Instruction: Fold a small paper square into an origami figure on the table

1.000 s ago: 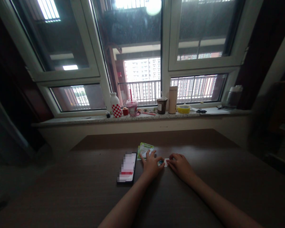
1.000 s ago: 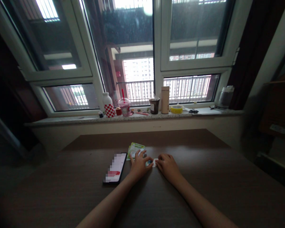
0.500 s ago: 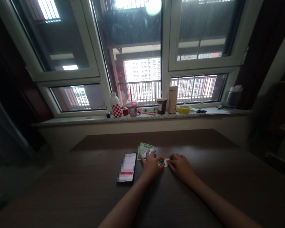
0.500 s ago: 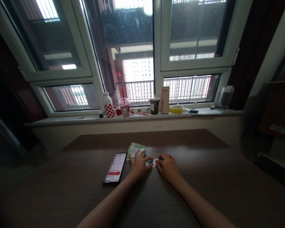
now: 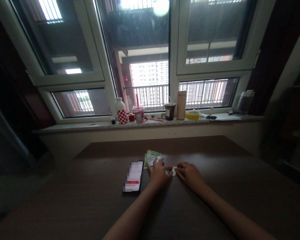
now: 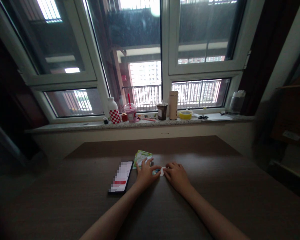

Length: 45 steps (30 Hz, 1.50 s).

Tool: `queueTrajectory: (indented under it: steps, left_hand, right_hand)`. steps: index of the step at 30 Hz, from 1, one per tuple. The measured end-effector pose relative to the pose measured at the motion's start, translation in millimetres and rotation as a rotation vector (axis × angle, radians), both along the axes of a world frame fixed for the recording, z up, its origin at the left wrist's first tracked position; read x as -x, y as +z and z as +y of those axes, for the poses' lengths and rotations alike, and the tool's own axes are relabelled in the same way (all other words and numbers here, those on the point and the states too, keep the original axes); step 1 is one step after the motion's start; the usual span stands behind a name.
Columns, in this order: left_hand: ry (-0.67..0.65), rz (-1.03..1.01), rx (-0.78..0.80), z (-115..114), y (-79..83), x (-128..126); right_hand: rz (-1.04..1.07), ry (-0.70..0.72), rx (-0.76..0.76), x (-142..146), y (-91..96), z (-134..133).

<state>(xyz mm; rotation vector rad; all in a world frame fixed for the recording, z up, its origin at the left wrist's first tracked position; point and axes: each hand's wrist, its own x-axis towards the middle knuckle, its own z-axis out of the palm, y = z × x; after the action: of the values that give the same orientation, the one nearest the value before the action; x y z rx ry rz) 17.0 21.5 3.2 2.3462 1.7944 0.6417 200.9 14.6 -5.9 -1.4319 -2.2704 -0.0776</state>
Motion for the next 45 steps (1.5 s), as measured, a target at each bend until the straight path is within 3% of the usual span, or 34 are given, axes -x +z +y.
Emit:
queueTrajectory:
  steps: [6, 23, 45]
  left_hand:
    - [0.003, 0.011, 0.014, 0.9, -0.9, 0.3]
    - [0.011, -0.002, 0.029, 1.8, -1.8, 0.6]
    - [0.005, 0.005, 0.037, 0.5, 1.3, 0.1]
  right_hand:
    - [0.008, -0.003, 0.046, 0.4, 2.8, -2.1]
    - [0.304, -0.079, 0.121, 11.5, -7.3, 1.5]
    - [0.313, -0.102, 0.18, 13.7, -10.2, 1.7]
